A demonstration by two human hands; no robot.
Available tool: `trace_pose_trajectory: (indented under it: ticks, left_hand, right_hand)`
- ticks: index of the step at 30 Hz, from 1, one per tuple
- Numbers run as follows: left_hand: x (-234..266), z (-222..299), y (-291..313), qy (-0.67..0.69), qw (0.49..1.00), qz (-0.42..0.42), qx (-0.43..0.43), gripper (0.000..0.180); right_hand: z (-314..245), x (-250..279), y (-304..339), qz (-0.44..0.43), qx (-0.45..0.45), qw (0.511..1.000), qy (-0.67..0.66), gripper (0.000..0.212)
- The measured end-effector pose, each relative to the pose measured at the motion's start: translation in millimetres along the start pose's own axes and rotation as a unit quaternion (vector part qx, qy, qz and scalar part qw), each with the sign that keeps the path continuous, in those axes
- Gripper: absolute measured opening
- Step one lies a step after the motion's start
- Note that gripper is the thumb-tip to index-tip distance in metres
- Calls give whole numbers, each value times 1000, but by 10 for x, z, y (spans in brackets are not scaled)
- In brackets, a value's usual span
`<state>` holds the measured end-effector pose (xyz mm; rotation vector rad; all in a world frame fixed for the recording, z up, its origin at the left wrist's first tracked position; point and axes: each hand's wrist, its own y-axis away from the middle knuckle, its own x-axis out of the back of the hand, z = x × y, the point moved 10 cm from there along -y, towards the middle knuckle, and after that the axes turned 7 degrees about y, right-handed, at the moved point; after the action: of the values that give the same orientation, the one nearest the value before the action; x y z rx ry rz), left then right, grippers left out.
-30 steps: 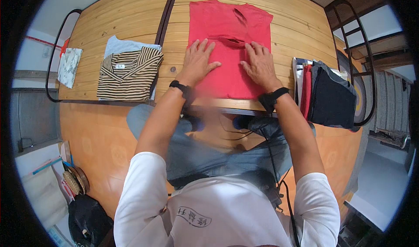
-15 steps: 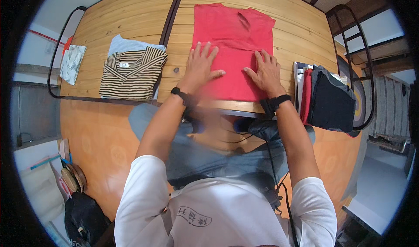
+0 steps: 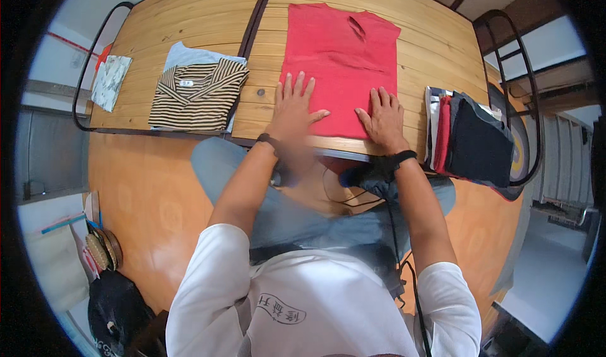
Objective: The recorder folds a series of t-shirts and small black garments on a wooden bed surface.
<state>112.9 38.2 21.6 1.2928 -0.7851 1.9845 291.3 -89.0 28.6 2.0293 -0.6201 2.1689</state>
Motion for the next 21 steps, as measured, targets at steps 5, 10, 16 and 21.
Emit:
trace_pose_trajectory:
  ticks: [5,10,16,21]
  left_hand:
    - [11,-99,8,31,999,-1,44,105]
    - [9,-142,2,16,997,4,74,109]
    - [75,-77,60,-7,998,5,66,107]
    - [15,-33,31,-27,999,-10,39,104]
  right_hand:
    - [-36,7,-13,-29,-14,999,-14,74]
    - [-35,56,23,20,-14,1000,8,73]
    - [-66,77,90,28,-18,999,-11,72]
    - [-29,90,131,35,-40,998,-37,71]
